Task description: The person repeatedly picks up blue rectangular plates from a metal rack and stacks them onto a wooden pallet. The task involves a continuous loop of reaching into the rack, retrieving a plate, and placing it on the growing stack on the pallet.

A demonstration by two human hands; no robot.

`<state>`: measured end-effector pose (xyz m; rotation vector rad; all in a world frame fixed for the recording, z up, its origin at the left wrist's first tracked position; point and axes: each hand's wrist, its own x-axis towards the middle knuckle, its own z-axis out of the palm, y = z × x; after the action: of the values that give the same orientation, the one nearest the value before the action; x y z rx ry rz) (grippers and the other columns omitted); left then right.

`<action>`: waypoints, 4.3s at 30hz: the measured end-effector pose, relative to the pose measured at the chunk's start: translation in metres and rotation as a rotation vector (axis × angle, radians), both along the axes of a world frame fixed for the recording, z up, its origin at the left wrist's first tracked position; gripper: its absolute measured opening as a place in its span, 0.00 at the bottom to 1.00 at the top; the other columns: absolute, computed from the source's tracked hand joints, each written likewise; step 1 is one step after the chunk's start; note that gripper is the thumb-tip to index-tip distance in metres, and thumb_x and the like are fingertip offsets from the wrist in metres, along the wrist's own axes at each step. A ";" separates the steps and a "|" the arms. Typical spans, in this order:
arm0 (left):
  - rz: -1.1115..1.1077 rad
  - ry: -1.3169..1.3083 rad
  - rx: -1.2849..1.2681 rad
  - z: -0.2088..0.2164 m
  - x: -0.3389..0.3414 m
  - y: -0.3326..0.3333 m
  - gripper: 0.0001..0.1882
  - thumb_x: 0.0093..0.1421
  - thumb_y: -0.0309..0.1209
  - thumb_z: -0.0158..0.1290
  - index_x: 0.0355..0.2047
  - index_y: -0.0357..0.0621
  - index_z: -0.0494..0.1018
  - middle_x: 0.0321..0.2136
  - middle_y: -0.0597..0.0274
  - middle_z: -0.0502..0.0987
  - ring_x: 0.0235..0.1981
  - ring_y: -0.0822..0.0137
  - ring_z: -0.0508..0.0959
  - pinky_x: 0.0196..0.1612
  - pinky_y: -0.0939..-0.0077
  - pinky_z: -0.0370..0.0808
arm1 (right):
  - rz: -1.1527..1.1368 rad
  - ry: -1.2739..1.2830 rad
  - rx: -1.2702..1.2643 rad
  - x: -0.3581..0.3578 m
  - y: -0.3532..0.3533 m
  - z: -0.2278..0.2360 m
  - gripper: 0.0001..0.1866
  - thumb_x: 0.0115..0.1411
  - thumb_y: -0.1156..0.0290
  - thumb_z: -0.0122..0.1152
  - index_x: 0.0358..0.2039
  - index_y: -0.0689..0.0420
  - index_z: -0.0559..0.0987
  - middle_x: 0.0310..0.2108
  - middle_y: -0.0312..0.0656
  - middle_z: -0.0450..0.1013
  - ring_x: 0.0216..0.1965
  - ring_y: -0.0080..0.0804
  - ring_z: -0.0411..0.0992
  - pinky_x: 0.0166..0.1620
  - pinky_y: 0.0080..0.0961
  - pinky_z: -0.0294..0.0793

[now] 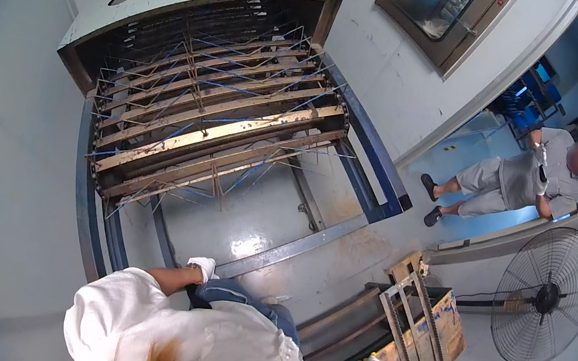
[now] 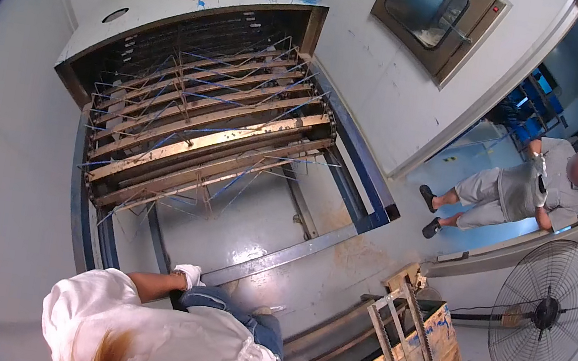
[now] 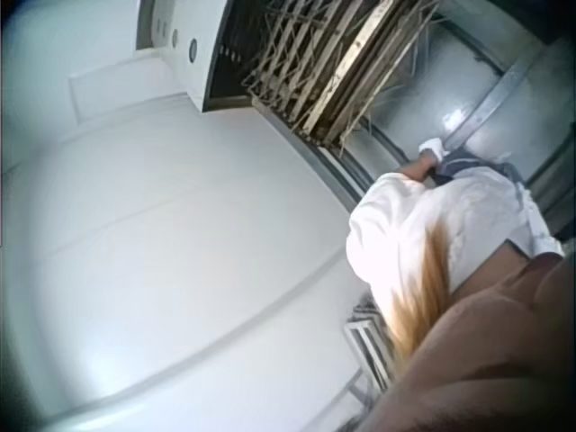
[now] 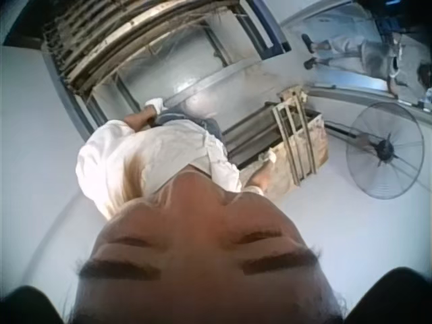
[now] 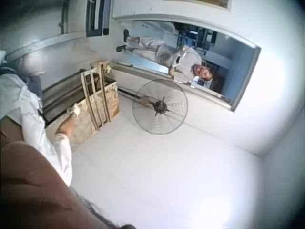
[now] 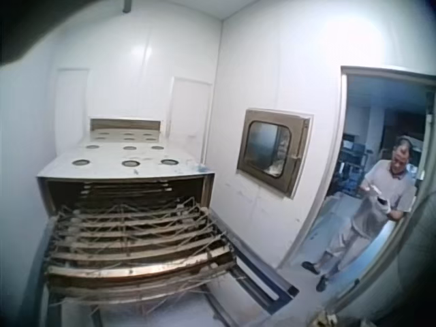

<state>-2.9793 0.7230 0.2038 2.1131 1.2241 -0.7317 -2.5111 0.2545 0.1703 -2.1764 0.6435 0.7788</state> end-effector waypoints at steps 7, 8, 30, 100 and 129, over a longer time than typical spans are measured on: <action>0.014 0.164 0.012 -0.016 0.001 -0.028 0.22 0.45 0.48 0.54 0.32 0.42 0.73 0.33 0.51 0.74 0.35 0.54 0.75 0.38 0.64 0.72 | -0.176 0.211 0.218 0.023 -0.010 -0.012 0.10 0.56 0.64 0.37 0.29 0.53 0.67 0.21 0.46 0.68 0.19 0.52 0.68 0.18 0.56 0.66; 0.015 0.166 0.033 -0.015 0.002 -0.033 0.21 0.45 0.47 0.54 0.32 0.43 0.73 0.33 0.52 0.74 0.35 0.54 0.75 0.37 0.64 0.72 | -0.178 0.237 0.244 0.026 -0.012 -0.014 0.11 0.56 0.62 0.36 0.30 0.52 0.67 0.21 0.45 0.68 0.19 0.52 0.68 0.18 0.56 0.66; 0.057 0.171 0.082 0.007 0.016 -0.046 0.25 0.40 0.51 0.56 0.30 0.42 0.73 0.27 0.50 0.75 0.32 0.53 0.75 0.34 0.64 0.71 | 0.294 -0.237 0.301 -0.023 0.001 0.045 0.10 0.53 0.69 0.43 0.17 0.56 0.68 0.12 0.34 0.62 0.10 0.25 0.62 0.12 0.23 0.62; -0.020 0.392 -0.111 0.033 0.033 -0.008 0.29 0.45 0.56 0.48 0.30 0.39 0.72 0.25 0.48 0.74 0.29 0.51 0.75 0.33 0.62 0.71 | 0.773 -0.611 -0.243 -0.068 0.021 0.101 0.17 0.56 0.70 0.38 0.43 0.63 0.68 0.36 0.47 0.69 0.35 0.36 0.68 0.38 0.25 0.68; 0.448 -0.248 1.112 0.313 0.209 0.314 0.18 0.53 0.34 0.42 0.43 0.40 0.62 0.32 0.43 0.73 0.35 0.51 0.74 0.36 0.64 0.71 | 0.715 -0.654 -0.258 -0.077 -0.002 0.090 0.08 0.53 0.70 0.45 0.33 0.56 0.70 0.25 0.40 0.68 0.26 0.33 0.68 0.28 0.26 0.69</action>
<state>-2.7701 1.0366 0.5164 2.4128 2.1359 0.5530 -2.5882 0.2520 0.2603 -2.7192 -0.4129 0.2629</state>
